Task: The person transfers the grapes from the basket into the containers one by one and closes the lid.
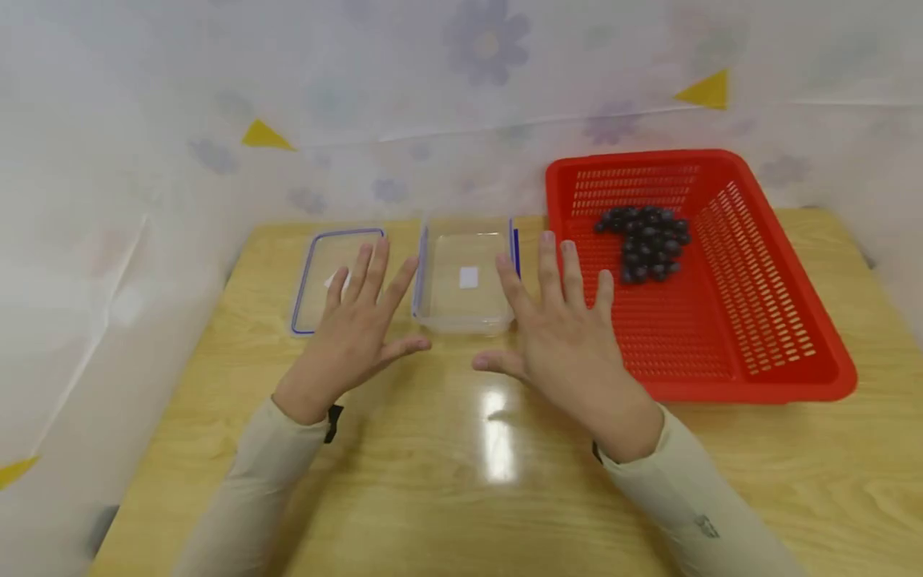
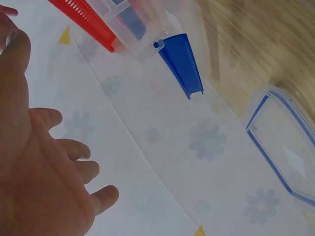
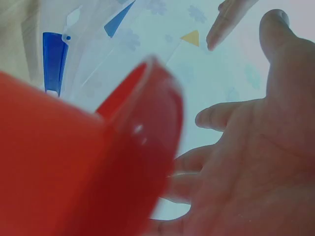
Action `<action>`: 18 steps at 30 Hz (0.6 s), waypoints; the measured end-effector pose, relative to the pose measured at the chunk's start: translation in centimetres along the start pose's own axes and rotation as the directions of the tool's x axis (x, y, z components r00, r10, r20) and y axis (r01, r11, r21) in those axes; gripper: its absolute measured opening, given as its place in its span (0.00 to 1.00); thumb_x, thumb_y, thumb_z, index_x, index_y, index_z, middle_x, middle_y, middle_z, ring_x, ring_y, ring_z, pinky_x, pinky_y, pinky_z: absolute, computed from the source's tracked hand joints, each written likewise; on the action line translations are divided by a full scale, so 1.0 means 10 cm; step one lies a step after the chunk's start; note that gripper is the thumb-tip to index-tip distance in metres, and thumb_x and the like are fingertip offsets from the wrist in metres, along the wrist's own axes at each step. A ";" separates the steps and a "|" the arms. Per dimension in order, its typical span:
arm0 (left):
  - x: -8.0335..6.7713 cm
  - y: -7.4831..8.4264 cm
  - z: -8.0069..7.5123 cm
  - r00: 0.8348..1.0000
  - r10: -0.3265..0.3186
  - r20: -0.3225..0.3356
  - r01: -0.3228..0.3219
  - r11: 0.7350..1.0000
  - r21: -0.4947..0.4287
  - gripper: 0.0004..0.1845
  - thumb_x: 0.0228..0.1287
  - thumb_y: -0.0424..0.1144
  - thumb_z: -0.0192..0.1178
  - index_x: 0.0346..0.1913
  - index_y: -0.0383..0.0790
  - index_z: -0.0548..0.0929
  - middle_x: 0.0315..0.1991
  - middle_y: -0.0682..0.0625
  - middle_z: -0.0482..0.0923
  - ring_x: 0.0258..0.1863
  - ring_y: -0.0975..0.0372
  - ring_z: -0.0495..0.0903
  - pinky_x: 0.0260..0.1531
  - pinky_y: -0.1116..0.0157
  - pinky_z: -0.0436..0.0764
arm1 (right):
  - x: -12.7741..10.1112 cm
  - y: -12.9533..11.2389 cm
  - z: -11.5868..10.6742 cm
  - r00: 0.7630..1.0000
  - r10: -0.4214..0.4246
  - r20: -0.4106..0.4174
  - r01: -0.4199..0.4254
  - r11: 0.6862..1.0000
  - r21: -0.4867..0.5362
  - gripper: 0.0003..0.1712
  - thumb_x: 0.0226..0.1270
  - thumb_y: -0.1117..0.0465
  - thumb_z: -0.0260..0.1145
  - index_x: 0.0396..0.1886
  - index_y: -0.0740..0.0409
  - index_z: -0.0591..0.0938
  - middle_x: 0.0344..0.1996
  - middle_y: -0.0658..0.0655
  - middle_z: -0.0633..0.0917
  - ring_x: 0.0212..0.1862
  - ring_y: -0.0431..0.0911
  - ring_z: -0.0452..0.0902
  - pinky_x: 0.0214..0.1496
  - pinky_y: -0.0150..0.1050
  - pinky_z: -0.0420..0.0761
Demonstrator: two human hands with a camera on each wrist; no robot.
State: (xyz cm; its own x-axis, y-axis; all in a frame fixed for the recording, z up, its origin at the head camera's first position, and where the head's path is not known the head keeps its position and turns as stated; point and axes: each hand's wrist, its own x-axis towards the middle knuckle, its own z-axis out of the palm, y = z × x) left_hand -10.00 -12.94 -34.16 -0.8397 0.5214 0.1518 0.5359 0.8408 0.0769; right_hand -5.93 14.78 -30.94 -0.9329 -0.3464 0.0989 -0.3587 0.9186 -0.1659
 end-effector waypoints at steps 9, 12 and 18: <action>0.05 0.01 0.04 1.000 0.017 0.006 -0.017 0.994 -0.108 0.55 0.66 0.68 0.57 0.83 0.50 0.39 0.80 0.40 0.23 0.78 0.51 0.26 0.72 0.37 0.43 | -0.12 0.04 -0.07 0.998 0.022 0.056 -0.023 1.000 0.011 0.67 0.59 0.24 0.64 0.84 0.46 0.40 0.79 0.67 0.31 0.78 0.67 0.31 0.66 0.78 0.42; 0.06 0.00 0.04 1.000 0.028 0.001 -0.027 0.990 -0.135 0.55 0.67 0.67 0.57 0.83 0.49 0.39 0.80 0.37 0.25 0.79 0.48 0.31 0.71 0.37 0.45 | -0.16 0.06 -0.10 0.996 0.030 0.080 -0.032 0.999 0.028 0.66 0.60 0.23 0.61 0.84 0.45 0.38 0.79 0.65 0.28 0.78 0.66 0.27 0.67 0.78 0.38; 0.10 0.00 0.06 0.998 0.063 -0.013 -0.064 0.974 -0.218 0.56 0.68 0.65 0.57 0.82 0.48 0.34 0.80 0.37 0.23 0.78 0.44 0.41 0.70 0.36 0.50 | -0.29 0.12 -0.24 0.993 0.034 0.111 -0.039 0.998 0.045 0.64 0.63 0.25 0.60 0.83 0.46 0.36 0.78 0.63 0.25 0.78 0.63 0.21 0.68 0.75 0.34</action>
State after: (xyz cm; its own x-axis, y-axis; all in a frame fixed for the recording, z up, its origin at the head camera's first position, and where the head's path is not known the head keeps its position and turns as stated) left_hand -10.90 -12.37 -34.62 -0.8030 0.5713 0.1694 0.5951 0.7535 0.2794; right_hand -3.61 17.31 -29.04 -0.9424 -0.3340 -0.0166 -0.3230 0.9220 -0.2135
